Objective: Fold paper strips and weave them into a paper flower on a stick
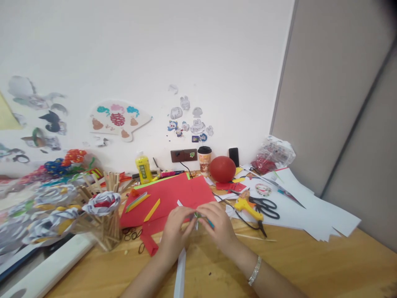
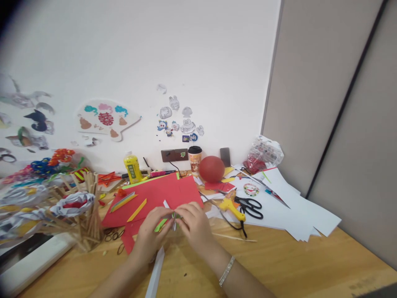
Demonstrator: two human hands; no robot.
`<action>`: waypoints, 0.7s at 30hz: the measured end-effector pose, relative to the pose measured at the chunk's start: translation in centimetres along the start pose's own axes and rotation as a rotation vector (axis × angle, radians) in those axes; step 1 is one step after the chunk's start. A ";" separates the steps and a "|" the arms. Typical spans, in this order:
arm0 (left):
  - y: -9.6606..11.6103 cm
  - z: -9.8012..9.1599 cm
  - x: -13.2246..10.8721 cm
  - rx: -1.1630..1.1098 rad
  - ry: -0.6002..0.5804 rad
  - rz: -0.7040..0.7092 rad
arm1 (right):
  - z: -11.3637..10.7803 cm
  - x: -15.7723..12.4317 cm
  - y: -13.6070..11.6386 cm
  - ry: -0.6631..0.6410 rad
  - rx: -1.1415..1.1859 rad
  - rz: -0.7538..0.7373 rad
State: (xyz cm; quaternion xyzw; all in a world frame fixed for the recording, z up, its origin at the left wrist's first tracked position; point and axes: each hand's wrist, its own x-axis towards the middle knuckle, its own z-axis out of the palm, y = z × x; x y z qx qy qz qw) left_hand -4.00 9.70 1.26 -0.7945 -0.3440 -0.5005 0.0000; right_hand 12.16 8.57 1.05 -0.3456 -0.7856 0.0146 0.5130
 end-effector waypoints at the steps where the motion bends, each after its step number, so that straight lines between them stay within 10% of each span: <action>1: 0.1 0.1 -0.1 0.018 0.013 0.013 | 0.0 0.0 -0.1 0.005 0.005 -0.021; 21: 0.6 0.0 -0.2 -0.019 0.067 0.071 | 0.2 -0.7 -0.1 0.099 0.033 -0.062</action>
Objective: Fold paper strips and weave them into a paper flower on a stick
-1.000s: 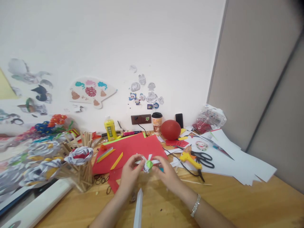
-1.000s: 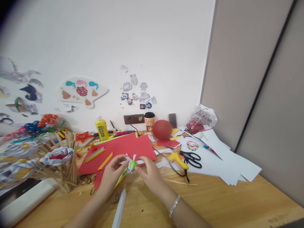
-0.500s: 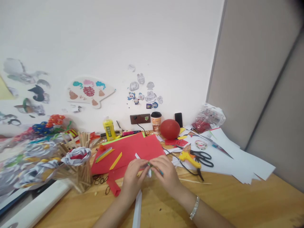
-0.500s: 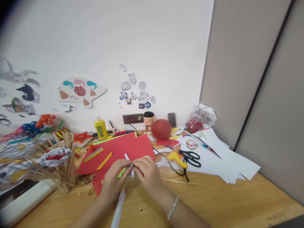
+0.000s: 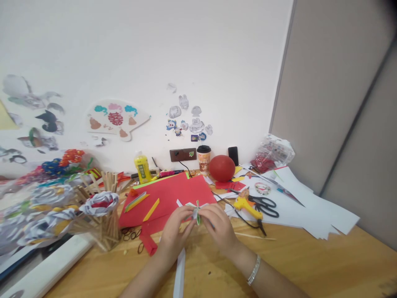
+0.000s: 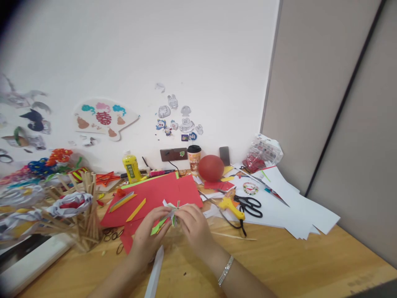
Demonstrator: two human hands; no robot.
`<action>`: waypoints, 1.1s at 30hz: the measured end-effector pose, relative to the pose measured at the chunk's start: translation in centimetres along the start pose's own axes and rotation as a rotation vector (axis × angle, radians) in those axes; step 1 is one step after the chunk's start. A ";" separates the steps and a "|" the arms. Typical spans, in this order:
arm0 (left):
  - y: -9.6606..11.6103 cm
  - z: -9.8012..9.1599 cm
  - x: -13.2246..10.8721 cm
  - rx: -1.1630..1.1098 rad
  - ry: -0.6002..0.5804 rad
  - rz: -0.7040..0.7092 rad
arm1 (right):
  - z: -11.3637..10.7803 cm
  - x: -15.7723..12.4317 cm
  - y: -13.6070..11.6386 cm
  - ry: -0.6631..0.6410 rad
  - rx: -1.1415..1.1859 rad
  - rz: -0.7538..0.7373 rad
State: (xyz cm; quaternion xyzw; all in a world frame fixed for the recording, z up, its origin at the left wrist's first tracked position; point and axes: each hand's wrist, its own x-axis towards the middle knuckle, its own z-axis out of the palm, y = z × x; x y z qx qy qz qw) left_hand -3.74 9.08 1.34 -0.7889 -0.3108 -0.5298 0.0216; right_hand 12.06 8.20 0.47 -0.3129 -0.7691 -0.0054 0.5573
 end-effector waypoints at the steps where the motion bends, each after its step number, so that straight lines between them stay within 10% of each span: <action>1: 0.1 0.0 0.0 -0.005 0.003 0.001 | -0.1 0.0 0.0 0.010 0.001 -0.007; 15: -0.5 -1.3 0.8 0.136 0.028 0.210 | -0.4 0.3 -0.2 0.216 0.086 0.201; 33: -0.4 -1.1 0.6 0.106 0.070 0.220 | -1.0 0.4 -1.0 -0.026 0.025 0.007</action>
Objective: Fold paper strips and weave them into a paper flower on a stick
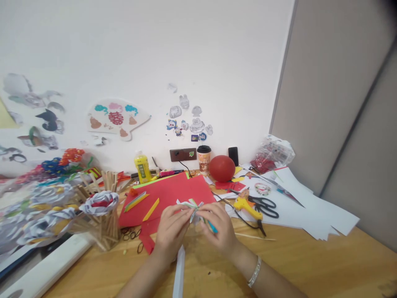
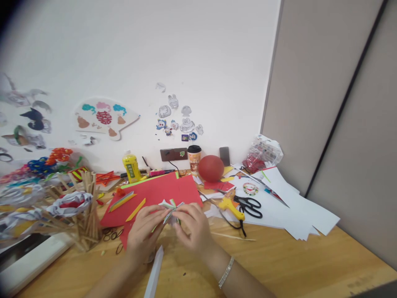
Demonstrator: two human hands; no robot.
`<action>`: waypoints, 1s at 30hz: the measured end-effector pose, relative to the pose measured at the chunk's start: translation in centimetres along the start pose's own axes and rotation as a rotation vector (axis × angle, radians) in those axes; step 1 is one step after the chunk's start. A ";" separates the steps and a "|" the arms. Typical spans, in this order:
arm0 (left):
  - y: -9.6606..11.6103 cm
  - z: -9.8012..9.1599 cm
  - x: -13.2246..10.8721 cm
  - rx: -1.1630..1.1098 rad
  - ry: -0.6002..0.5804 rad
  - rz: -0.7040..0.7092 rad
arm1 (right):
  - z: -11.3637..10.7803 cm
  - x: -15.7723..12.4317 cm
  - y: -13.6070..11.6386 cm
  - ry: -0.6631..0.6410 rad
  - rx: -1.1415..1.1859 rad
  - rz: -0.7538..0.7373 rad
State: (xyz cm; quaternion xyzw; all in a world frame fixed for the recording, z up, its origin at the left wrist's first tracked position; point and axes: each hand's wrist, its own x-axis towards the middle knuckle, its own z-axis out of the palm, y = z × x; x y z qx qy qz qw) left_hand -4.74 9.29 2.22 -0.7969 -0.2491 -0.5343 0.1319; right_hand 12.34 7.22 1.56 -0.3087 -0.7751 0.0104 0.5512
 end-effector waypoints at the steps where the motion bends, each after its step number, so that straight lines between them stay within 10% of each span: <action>1: 0.0 0.1 0.0 -0.010 0.010 -0.008 | 0.1 0.0 0.0 -0.002 -0.020 -0.002; 15: 0.5 0.2 0.2 -0.044 -0.135 -0.248 | 1.0 0.2 0.0 0.039 0.082 0.186; 21: 0.7 0.2 0.7 -0.102 -0.269 -0.282 | -0.4 1.4 0.5 -0.169 0.228 0.337; 30: 0.6 1.1 0.3 -0.566 -0.433 -0.792 | -1.3 1.5 1.5 -0.350 0.510 0.582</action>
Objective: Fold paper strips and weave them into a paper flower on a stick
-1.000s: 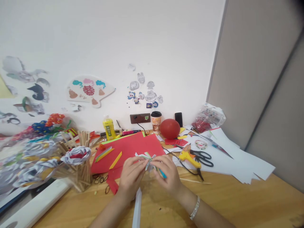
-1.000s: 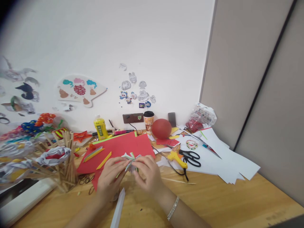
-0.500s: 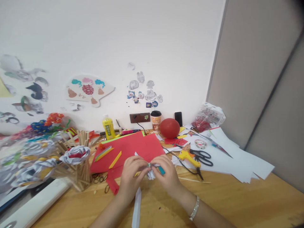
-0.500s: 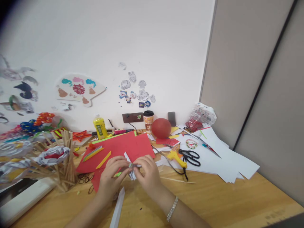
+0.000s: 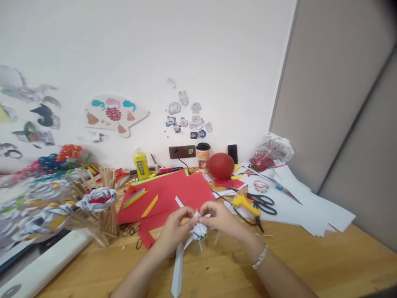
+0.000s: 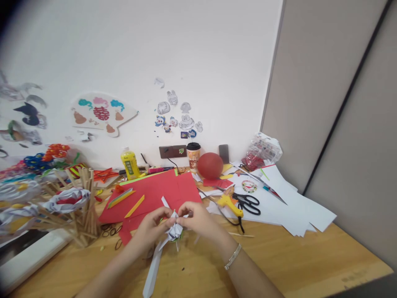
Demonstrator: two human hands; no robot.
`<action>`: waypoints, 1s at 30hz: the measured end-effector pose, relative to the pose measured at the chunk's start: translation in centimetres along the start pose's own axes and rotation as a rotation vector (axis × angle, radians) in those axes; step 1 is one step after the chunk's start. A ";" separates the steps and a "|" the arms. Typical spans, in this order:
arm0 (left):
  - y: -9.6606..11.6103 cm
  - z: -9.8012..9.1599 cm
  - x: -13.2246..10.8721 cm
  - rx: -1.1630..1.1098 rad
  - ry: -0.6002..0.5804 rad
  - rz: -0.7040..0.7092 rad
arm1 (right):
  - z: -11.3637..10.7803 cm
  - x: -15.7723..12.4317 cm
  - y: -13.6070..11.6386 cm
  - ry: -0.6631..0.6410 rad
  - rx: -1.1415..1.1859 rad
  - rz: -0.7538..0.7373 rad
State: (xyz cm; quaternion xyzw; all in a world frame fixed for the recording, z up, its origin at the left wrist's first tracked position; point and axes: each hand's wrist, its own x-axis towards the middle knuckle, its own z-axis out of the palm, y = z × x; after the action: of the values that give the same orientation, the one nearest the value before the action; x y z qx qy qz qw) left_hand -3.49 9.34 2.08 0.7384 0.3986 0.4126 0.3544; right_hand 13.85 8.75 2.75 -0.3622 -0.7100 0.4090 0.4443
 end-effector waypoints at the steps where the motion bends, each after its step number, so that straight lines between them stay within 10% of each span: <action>1: -0.3 0.0 0.1 -0.062 -0.028 -0.034 | 0.1 0.1 0.5 -0.010 0.060 0.032; 12: -3.6 0.1 0.7 -0.127 -0.256 -0.141 | 1.0 0.5 3.5 -0.004 -0.021 0.166; 30: -2.8 -0.3 0.7 0.215 -0.165 -0.112 | 1.9 0.5 3.1 0.034 -0.107 0.169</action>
State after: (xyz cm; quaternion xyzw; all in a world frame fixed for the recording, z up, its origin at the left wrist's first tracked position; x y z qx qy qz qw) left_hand -4.36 11.23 0.00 0.7802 0.4505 0.2851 0.3272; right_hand 12.35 9.92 -0.43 -0.4508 -0.6902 0.4005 0.4000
